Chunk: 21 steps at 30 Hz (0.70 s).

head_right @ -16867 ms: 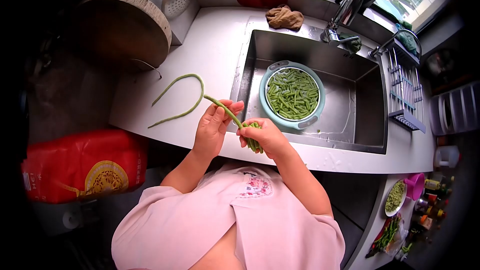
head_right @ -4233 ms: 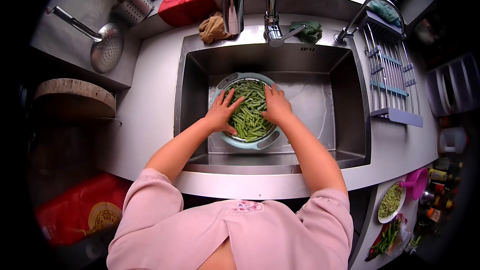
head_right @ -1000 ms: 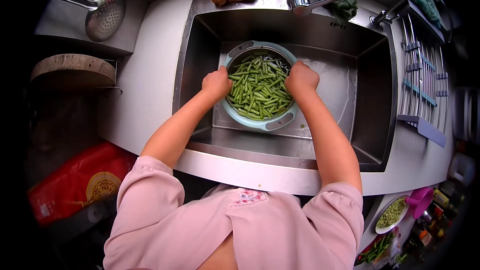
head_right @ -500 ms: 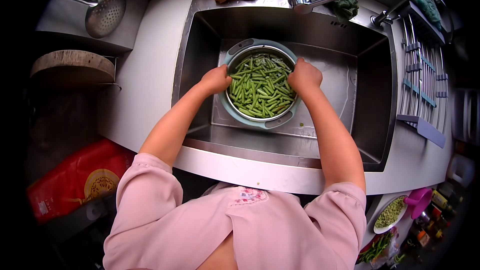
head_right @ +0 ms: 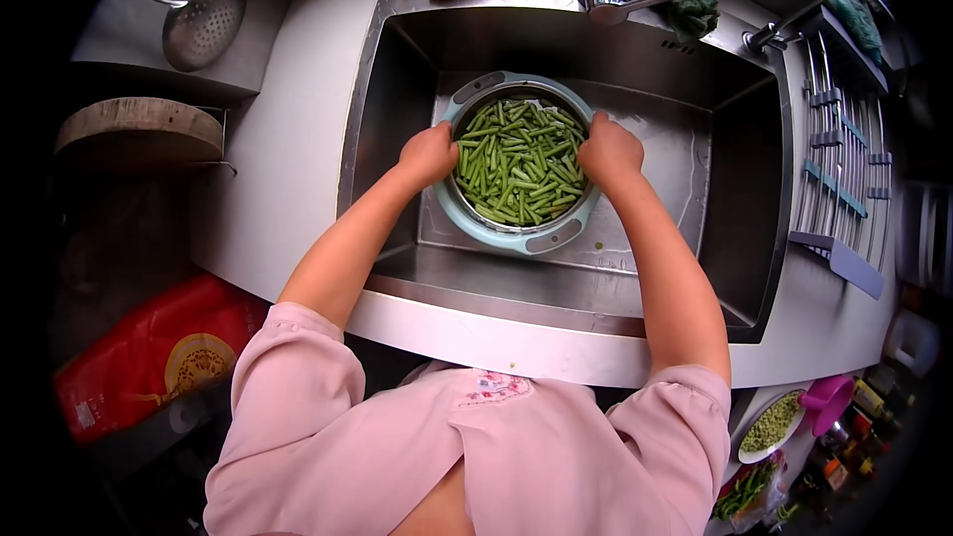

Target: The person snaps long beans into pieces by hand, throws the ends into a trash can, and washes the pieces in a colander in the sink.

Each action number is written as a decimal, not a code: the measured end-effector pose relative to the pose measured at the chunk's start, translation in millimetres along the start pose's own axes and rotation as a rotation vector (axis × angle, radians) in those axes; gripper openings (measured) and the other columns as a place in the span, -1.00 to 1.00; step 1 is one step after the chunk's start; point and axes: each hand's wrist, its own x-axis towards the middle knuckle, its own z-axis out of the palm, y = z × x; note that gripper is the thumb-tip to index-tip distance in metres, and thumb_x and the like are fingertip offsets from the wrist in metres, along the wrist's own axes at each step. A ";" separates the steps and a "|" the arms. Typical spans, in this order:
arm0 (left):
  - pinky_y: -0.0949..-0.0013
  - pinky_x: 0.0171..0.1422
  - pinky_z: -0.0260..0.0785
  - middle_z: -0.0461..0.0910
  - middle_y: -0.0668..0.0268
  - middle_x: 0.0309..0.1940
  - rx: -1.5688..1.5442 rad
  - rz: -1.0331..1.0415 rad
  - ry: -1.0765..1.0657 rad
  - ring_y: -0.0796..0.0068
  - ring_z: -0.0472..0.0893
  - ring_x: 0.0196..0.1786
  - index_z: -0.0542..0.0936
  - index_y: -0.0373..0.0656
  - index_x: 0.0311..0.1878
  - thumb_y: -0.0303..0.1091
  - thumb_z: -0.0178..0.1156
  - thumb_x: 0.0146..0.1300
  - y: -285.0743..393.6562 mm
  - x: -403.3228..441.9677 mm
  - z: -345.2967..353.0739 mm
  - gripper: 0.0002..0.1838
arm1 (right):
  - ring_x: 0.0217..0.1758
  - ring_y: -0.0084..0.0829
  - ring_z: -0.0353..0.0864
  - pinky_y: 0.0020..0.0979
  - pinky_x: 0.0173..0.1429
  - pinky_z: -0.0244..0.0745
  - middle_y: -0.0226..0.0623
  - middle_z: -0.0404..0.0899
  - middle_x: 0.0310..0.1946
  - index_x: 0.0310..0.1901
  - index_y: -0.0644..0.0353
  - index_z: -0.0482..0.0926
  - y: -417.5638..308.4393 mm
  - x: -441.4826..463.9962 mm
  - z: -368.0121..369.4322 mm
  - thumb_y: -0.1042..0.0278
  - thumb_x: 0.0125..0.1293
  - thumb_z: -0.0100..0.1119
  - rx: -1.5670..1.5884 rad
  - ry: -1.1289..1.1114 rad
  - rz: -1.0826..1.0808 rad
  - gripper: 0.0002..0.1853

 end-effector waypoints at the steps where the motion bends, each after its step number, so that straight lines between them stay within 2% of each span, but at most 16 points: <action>1: 0.00 -0.09 0.39 0.58 -0.04 -0.32 0.005 -0.006 0.004 -0.05 0.56 -0.20 0.46 -0.28 -0.18 -0.34 -0.02 0.09 -0.4 1.1 1.7 -0.74 | -0.26 -0.05 0.61 -0.10 -0.20 0.48 -0.03 0.60 -0.36 -0.22 0.27 0.45 -0.6 -0.1 0.8 0.43 0.02 -0.01 0.003 0.017 0.001 -0.76; 9: -0.01 -0.10 0.39 0.58 -0.06 -0.33 0.001 -0.006 0.044 -0.08 0.56 -0.20 0.46 -0.31 -0.20 -0.34 0.01 0.11 2.6 -1.0 1.4 -0.74 | -0.30 -0.04 0.61 -0.09 -0.23 0.49 -0.02 0.60 -0.40 -0.25 0.28 0.44 -2.9 -2.1 2.9 0.43 0.03 -0.01 0.009 0.067 0.010 -0.78; 17: 0.00 -0.13 0.40 0.58 -0.06 -0.35 0.031 -0.032 0.061 -0.08 0.57 -0.22 0.47 -0.31 -0.23 -0.32 0.12 0.11 4.2 1.4 3.6 -0.75 | -0.32 -0.02 0.61 -0.09 -0.24 0.49 0.00 0.59 -0.43 -0.26 0.28 0.42 -1.5 -3.5 3.1 0.45 0.03 0.01 0.016 0.068 0.014 -0.80; 19: 0.00 -0.14 0.40 0.58 -0.06 -0.35 0.013 -0.038 0.075 -0.08 0.57 -0.22 0.47 -0.31 -0.23 -0.32 0.13 0.10 4.2 -0.3 3.5 -0.75 | -0.28 0.01 0.58 -0.01 -0.22 0.45 -0.02 0.58 -0.38 -0.25 0.23 0.39 -0.5 -2.9 6.2 0.36 0.07 0.08 0.060 0.070 0.052 -0.79; 21: 0.00 -0.14 0.40 0.58 -0.05 -0.35 -0.003 -0.045 0.086 -0.07 0.57 -0.22 0.48 -0.31 -0.23 -0.32 0.14 0.10 4.7 -3.2 2.6 -0.75 | -0.29 0.00 0.59 -0.05 -0.22 0.47 0.00 0.59 -0.39 -0.25 0.25 0.41 -1.5 -3.9 6.5 0.42 0.04 0.05 0.059 0.083 0.043 -0.79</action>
